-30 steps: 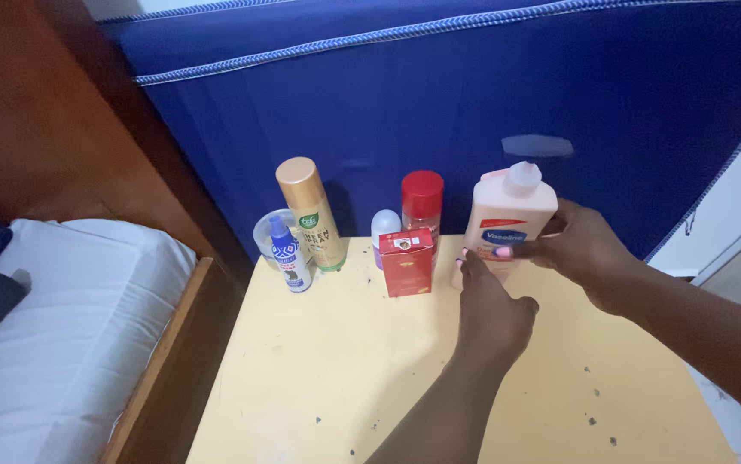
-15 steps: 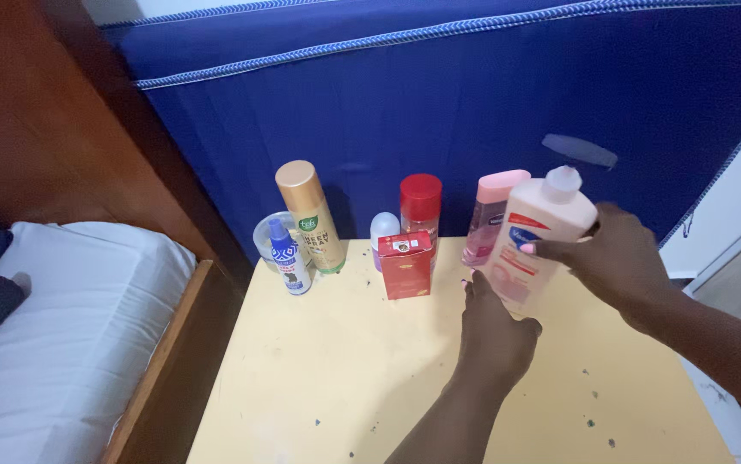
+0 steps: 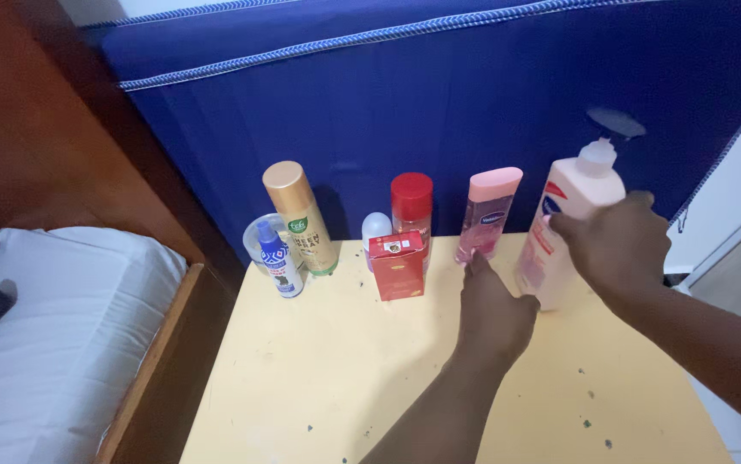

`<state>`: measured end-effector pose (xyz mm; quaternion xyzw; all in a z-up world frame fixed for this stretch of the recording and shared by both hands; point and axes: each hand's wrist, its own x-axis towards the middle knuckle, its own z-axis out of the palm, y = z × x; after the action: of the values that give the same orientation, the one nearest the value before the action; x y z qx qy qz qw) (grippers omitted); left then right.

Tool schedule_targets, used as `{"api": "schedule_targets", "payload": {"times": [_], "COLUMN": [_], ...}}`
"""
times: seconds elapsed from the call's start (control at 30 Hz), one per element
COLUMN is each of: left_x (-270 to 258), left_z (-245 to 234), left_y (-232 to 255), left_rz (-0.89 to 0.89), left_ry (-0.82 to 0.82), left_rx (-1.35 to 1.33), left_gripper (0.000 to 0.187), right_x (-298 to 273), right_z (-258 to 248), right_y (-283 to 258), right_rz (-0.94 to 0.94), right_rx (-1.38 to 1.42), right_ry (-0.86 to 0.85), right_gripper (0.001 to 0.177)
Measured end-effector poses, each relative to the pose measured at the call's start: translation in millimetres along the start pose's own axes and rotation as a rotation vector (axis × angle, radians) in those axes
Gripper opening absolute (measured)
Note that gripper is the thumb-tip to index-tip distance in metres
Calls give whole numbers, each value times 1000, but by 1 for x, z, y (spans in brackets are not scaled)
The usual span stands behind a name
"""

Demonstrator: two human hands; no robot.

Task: The person moves various personal care products from a bed onto a bedside table, including perfume boxes, lotion bottles, and a package of sanitary pads.

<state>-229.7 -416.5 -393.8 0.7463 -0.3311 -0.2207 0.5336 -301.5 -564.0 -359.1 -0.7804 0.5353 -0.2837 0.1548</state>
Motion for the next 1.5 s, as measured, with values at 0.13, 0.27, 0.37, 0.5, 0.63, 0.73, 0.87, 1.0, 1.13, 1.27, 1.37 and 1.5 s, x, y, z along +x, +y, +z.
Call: {"api": "schedule_targets", "payload": {"times": [0.13,0.27,0.37,0.5,0.63,0.73,0.87,1.0,1.13,1.27,1.37,1.5], "left_x": [1,16,35,73,116,140,149,150,156,160,157,150], "left_z": [-8,-13,-15,-19,-35,-37,-34,-35,-38,-43,-42,-35], "left_y": [18,34,32,28,21,11,-2,-2,4,2,10,17], "left_rz": [63,136,456,563,450,395,374,396,271,329,221,125], "left_ry": [122,232,354,370,149,51,14,15,-43,-46,-38,-30], "left_rx": [52,149,317,459,475,463,412,371,343,277,290,330], "left_gripper": [82,58,62,75,97,86,64,40,41,42,41,55], "right_x": [15,25,28,33,38,40,37,32,27,26,26,28], "right_z": [9,12,15,20,26,27,25,22,17,13,13,13], "right_y": [3,-6,-13,-13,-13,-15,-18,-23,-22,-27,-30,-30], "right_rz": [-6,-2,-42,-79,-150,-108,-130,-119,-169,-107,-124,-134], "right_rx": [-5,32,43,51,55,25,43,79,256,316,295,293], "right_ry": [52,36,47,43,54,16,-42,-144,-215,-275,-256,-274], "right_gripper": [85,78,77,77,79,80,88,95,92,88,87,86]}}
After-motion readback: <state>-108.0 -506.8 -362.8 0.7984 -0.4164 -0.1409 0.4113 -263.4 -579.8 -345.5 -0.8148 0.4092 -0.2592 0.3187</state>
